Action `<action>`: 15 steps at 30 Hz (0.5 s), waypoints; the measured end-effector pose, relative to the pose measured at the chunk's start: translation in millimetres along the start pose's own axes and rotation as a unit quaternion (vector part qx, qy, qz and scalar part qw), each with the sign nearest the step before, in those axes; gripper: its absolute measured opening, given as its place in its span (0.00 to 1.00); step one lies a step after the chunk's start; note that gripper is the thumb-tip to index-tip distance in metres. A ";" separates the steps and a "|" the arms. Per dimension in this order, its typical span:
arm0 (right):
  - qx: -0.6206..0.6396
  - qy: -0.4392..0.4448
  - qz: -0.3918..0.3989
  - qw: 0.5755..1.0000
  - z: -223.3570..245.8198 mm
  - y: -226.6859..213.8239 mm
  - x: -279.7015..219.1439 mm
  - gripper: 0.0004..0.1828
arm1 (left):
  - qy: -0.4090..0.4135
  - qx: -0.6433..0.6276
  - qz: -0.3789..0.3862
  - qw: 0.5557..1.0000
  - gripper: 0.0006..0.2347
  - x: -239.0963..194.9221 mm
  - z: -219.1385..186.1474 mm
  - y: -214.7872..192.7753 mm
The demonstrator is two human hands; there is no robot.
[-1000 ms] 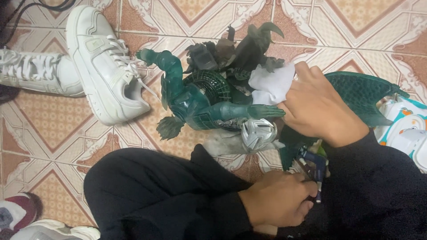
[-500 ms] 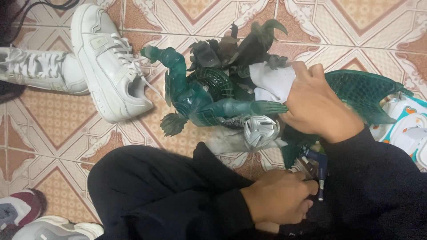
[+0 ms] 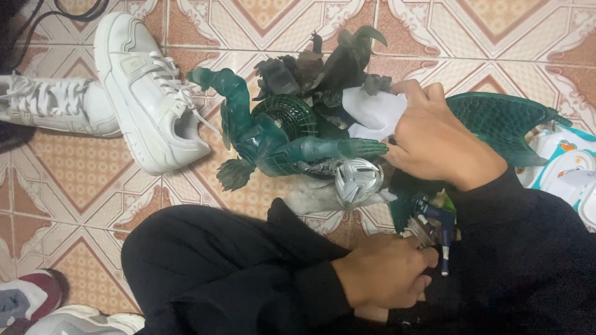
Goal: The person sits on the floor and wipes a green dragon statue with a white wipe. They rotate the statue to clean different sides, including the wings and base, using the wipe throughout the clip.
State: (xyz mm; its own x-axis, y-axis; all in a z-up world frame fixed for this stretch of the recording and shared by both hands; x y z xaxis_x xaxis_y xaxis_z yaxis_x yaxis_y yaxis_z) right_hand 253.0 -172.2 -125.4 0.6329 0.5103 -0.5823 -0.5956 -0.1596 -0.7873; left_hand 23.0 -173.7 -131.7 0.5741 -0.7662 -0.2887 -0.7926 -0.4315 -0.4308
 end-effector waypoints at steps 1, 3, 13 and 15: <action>0.000 0.000 0.000 1.000 0.1 -0.3 0.0 0.31 | 0.000 0.000 0.000 1.000 0.10 -0.4 -0.4 -0.2; 0.040 0.013 -0.016 0.999 -2.4 -4.2 0.0 0.38 | 0.005 0.023 -0.017 1.000 0.12 -1.1 -2.7 -4.3; 0.169 -0.150 -0.214 0.950 -30.7 -33.2 -2.4 0.27 | -0.004 0.051 -0.018 0.999 0.12 0.3 1.3 5.8; 0.375 -0.118 -0.145 0.908 -46.4 -36.6 -5.4 0.23 | -0.001 0.047 -0.024 0.999 0.11 -0.5 0.9 5.0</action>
State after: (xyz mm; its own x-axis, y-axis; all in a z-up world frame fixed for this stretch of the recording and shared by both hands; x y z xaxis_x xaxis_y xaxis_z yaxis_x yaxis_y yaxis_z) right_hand 294.3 -208.4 -102.9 0.7463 0.6194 -0.2437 -0.6461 0.5861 -0.4889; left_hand 19.0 -175.0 -134.4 0.6118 -0.7446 -0.2668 -0.7413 -0.4220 -0.5220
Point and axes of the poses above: each hand's wrist, its own x-axis towards the middle knuckle, its own y-axis out of the palm, z = x × y, the point moved 10 cm from there along x, towards the middle knuckle, and after that the axes turned 1 degree about -x, right-handed, at the moved point
